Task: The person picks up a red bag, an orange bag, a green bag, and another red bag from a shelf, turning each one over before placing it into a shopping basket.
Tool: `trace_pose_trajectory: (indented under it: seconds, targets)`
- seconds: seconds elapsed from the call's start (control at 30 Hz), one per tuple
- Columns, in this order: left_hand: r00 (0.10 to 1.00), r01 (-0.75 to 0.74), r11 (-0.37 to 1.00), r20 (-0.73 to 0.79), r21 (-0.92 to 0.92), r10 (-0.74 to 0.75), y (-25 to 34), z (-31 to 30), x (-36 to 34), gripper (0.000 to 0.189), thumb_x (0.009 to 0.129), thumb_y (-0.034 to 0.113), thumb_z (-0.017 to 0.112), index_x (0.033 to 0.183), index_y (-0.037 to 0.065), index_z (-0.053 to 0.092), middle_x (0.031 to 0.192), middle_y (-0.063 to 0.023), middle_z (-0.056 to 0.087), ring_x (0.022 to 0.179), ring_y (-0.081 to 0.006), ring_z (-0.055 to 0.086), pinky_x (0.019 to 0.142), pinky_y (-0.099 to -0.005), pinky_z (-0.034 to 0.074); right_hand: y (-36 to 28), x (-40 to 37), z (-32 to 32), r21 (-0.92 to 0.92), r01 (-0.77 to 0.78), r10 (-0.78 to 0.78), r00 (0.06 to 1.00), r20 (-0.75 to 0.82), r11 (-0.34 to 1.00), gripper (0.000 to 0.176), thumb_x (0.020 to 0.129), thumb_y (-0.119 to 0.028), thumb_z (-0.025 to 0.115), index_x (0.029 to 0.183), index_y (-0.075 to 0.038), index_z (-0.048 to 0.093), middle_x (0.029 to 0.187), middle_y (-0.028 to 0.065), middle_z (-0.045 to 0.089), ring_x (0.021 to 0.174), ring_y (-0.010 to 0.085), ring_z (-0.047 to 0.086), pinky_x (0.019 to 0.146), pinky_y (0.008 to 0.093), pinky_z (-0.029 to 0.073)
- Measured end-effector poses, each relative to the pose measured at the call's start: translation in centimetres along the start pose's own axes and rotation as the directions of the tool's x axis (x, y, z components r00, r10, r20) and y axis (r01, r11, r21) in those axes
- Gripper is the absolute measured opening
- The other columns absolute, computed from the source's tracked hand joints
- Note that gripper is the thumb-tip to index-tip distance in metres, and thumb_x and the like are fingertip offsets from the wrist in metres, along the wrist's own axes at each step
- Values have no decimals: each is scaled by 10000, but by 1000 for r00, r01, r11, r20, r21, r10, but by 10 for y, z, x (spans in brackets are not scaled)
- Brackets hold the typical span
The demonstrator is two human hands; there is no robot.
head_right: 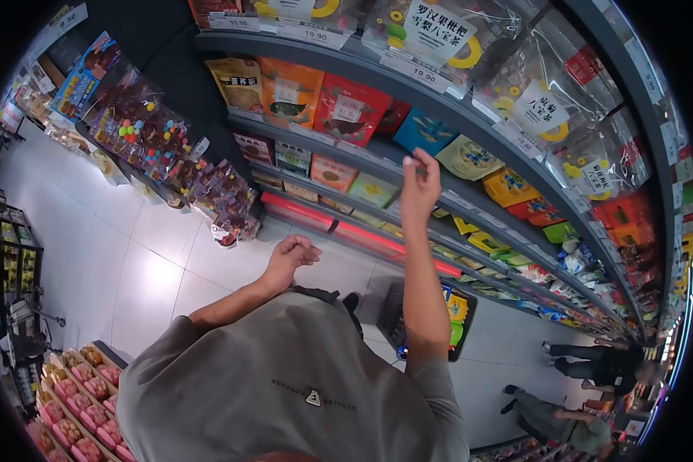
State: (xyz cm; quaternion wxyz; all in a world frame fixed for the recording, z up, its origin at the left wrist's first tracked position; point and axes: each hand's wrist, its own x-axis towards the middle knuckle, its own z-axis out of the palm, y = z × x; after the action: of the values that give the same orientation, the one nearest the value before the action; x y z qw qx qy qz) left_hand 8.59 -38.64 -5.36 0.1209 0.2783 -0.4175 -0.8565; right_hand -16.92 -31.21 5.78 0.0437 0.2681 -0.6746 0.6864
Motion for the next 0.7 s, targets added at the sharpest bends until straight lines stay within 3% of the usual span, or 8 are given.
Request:
trace_pose_trajectory:
  seconds: [0.23, 0.43, 0.5, 0.63, 0.7]
  targets:
    - [990, -114, 991, -86, -65, 109, 17, -40, -10, 99, 925, 104, 465, 976, 35, 514, 954, -134, 643, 837, -183, 620, 775, -295, 482, 6, 53, 62, -24, -18, 19, 999, 32, 1000, 281, 837, -144, 684, 1051, 19, 605, 958, 59, 592, 842, 102, 538, 712, 239, 443]
    - [971, -200, 971, -161, -134, 178, 21, -54, -15, 67, 906, 83, 487, 966, 62, 508, 940, -108, 646, 834, -179, 617, 770, -291, 478, 12, 69, 77, 21, 52, -53, 998, 28, 998, 177, 797, -56, 692, 923, 52, 629, 772, 45, 607, 729, 97, 536, 664, 243, 441]
    - [971, -187, 974, -172, -128, 164, 20, -54, -17, 61, 903, 81, 492, 962, 69, 503, 937, -107, 648, 833, -177, 619, 767, -292, 480, 8, 69, 77, 96, -56, 52, 998, 41, 994, 138, 794, -26, 684, 898, 46, 627, 755, 50, 611, 698, 88, 534, 624, 233, 437]
    - [973, -174, 977, -176, -125, 151, 19, -47, -18, 62, 902, 84, 499, 963, 73, 504, 934, -109, 648, 834, -178, 620, 764, -295, 483, 17, 73, 71, 91, -113, 106, 991, 79, 989, 95, 813, 0, 653, 894, 35, 618, 783, 56, 617, 685, 87, 542, 607, 224, 462]
    - [975, -178, 974, -161, -138, 155, 17, -44, -17, 56, 904, 85, 504, 958, 73, 508, 933, -109, 648, 836, -180, 621, 765, -298, 487, 17, 72, 69, 206, -160, 149, 986, 70, 965, 83, 844, 23, 609, 925, 30, 591, 841, 62, 612, 724, 95, 560, 644, 242, 513]
